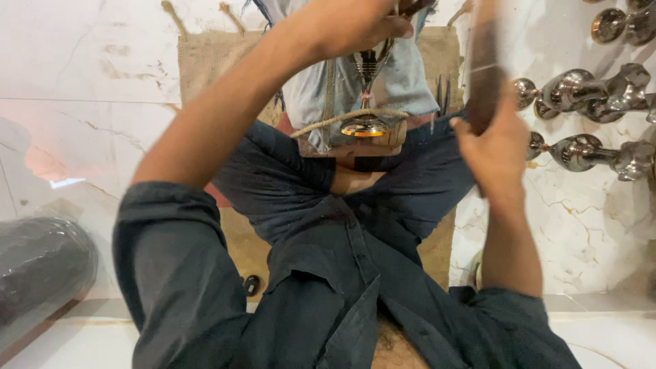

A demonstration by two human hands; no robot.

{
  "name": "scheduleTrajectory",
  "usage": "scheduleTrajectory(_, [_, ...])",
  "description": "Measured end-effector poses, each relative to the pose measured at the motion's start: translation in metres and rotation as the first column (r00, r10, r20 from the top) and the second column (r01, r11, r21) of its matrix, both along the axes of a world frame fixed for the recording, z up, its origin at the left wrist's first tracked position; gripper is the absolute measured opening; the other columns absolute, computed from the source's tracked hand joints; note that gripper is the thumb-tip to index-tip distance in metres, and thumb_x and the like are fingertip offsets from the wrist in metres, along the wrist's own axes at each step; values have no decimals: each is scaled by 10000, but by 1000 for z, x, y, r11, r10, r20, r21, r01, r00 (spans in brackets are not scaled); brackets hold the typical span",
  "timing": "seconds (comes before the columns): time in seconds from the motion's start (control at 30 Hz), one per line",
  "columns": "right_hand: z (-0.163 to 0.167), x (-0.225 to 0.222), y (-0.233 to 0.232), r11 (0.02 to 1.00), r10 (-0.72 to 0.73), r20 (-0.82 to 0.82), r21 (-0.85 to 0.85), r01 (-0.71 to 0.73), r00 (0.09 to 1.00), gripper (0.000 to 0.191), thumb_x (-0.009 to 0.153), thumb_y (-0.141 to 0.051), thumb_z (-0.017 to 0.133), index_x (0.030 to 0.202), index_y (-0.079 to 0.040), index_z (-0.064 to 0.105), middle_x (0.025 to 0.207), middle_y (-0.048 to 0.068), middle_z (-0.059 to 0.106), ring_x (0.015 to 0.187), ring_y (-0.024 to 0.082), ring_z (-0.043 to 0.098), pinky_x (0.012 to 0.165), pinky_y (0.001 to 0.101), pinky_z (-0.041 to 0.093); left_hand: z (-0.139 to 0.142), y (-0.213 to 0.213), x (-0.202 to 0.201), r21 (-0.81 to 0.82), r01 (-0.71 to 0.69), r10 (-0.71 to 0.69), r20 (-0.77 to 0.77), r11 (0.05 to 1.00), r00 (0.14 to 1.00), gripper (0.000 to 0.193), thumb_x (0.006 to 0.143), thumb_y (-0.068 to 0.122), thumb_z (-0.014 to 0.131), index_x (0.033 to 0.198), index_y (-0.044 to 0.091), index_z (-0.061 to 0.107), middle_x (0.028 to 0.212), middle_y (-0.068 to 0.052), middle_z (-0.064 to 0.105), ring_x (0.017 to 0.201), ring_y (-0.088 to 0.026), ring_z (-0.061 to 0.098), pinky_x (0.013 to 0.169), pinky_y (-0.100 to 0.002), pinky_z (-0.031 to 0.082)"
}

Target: The person sits cross-legged and repeatedly hammers a metal trophy-like object mounted on a wooden block. They hold the object steady with one hand while striking it with a hammer in the other hand.

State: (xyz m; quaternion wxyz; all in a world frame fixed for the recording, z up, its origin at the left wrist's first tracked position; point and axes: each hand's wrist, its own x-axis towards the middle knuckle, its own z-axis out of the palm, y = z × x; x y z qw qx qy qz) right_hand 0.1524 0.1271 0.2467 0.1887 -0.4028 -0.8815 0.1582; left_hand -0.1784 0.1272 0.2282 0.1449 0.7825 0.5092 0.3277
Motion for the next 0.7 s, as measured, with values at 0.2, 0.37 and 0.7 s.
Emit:
scheduleTrajectory(0.2, [-34, 1, -11, 991, -81, 134, -94, 94, 988, 880, 890, -38, 831, 1634, -176, 382, 1127, 186, 724, 974, 324, 733, 859, 437, 581, 6, 21, 3, -165, 128, -157, -183, 978, 970, 238, 982, 149, 784, 1168, 14, 723, 941, -147, 747, 804, -271, 732, 707, -402, 594])
scheduleTrajectory(0.37, [-52, 21, -11, 726, -678, -653, -667, 167, 338, 1010, 852, -4, 760, 1603, -159, 102, 1132, 264, 589, 899, 338, 553, 841, 503, 585, 6, 27, 9, -118, 261, -267, -37, 958, 963, 390, 940, 129, 787, 1303, 27, 687, 979, -157, 754, 823, -277, 736, 703, -422, 579])
scheduleTrajectory(0.7, [-32, 51, 18, 983, -140, -100, 108, 151, 985, 938, 1022, -64, 912, 1578, 142, 186, 1566, 391, 353, 1514, 528, 372, 1306, 498, 280, 11, 8, 5, -96, 226, -224, 33, 969, 974, 445, 1000, 116, 706, 1432, 42, 629, 1049, -153, 760, 902, -305, 745, 810, -444, 581])
